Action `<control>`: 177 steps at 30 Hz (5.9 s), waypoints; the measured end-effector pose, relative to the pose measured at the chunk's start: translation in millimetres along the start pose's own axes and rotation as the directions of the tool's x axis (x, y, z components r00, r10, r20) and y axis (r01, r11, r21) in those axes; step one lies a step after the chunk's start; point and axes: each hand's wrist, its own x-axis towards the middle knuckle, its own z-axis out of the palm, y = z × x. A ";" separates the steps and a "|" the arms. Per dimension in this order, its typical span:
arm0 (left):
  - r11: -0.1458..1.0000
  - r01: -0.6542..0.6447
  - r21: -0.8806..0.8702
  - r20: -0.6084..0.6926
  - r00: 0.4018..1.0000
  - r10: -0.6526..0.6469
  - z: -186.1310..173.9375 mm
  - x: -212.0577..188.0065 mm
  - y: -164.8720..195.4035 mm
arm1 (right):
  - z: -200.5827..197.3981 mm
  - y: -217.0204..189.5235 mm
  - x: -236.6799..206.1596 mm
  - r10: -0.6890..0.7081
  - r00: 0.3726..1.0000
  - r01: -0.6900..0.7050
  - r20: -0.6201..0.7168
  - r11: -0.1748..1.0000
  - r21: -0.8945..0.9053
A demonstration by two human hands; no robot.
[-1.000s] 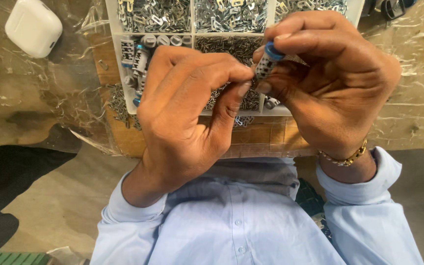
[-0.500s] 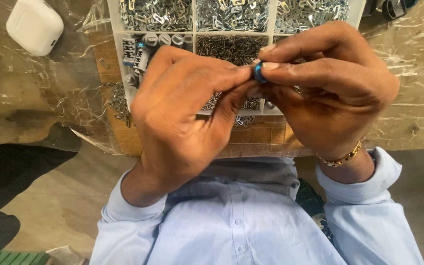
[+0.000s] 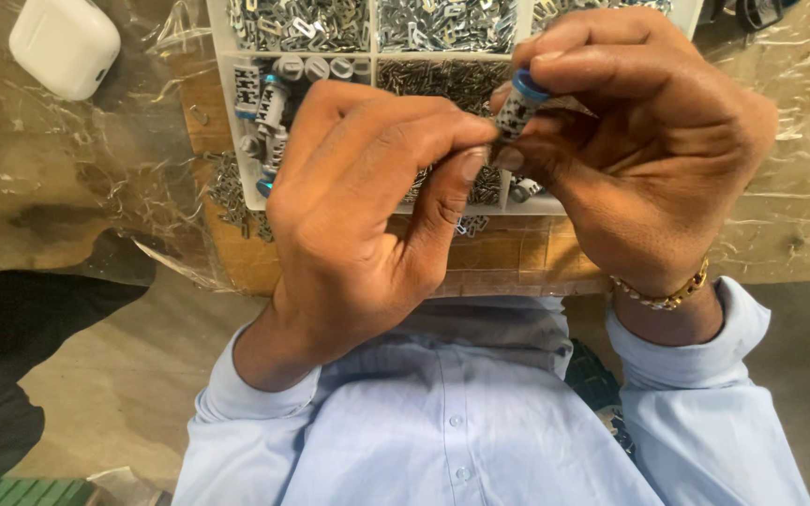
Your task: The person assembles small cylindrical key components by inserting metal pins into a plastic housing with a blue ring. They repeatedly pick up pins from a compartmentalized tray and insert them one at a time, then rotate and inspect the assembled cylinder.
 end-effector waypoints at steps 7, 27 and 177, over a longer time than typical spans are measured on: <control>0.999 0.001 -0.034 -0.056 0.998 -0.003 6.7 -1.4 -5.0 | -1.9 0.2 -0.3 -0.038 0.999 0.038 0.036 0.999 -0.002; 0.987 -0.085 0.138 0.023 0.996 0.083 2.7 12.1 -6.1 | -1.0 1.5 1.7 -0.031 1.000 0.031 0.000 1.000 -0.001; 1.000 0.011 -0.017 0.054 0.998 -0.010 -9.9 7.8 0.1 | -5.8 -3.5 -0.4 -0.163 0.979 0.185 0.126 0.964 -0.190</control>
